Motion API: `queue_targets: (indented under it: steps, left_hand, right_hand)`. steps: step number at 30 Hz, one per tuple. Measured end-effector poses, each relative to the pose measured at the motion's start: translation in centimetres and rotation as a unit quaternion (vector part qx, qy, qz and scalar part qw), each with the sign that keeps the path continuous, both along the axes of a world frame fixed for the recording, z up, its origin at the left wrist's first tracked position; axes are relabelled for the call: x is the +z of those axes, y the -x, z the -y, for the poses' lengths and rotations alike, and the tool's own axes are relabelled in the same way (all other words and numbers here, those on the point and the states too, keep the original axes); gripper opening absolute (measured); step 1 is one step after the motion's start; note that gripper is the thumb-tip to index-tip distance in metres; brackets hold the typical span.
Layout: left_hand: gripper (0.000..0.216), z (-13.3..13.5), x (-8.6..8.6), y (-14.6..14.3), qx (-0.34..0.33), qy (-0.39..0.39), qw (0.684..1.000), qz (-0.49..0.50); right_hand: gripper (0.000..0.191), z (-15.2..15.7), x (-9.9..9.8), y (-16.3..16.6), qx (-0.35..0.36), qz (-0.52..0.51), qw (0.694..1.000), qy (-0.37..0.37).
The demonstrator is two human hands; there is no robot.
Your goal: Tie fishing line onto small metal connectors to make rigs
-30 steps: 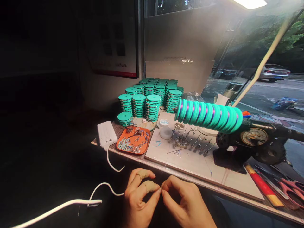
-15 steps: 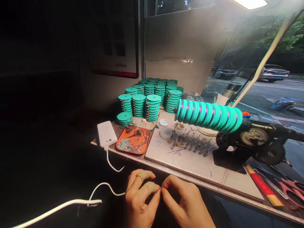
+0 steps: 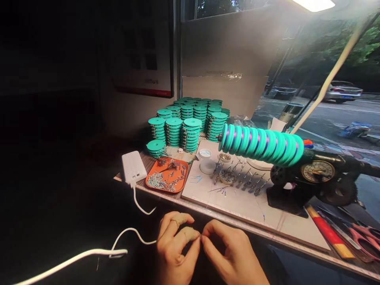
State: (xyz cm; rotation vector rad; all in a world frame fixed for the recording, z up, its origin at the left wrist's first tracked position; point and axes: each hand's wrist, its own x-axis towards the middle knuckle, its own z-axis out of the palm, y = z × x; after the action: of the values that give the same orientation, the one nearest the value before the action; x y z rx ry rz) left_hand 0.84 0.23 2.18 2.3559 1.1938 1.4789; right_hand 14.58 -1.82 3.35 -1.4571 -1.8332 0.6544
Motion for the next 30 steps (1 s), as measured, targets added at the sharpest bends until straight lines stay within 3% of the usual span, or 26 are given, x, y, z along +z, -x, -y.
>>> queue_targets:
  steps: [30]
  left_hand:
    - [0.018, 0.09, -0.37, 0.08, 0.005, -0.006, 1.000, -0.003]
  right_hand:
    - [0.018, -0.16, -0.36, -0.24, 0.019, 0.006, 1.000, 0.020]
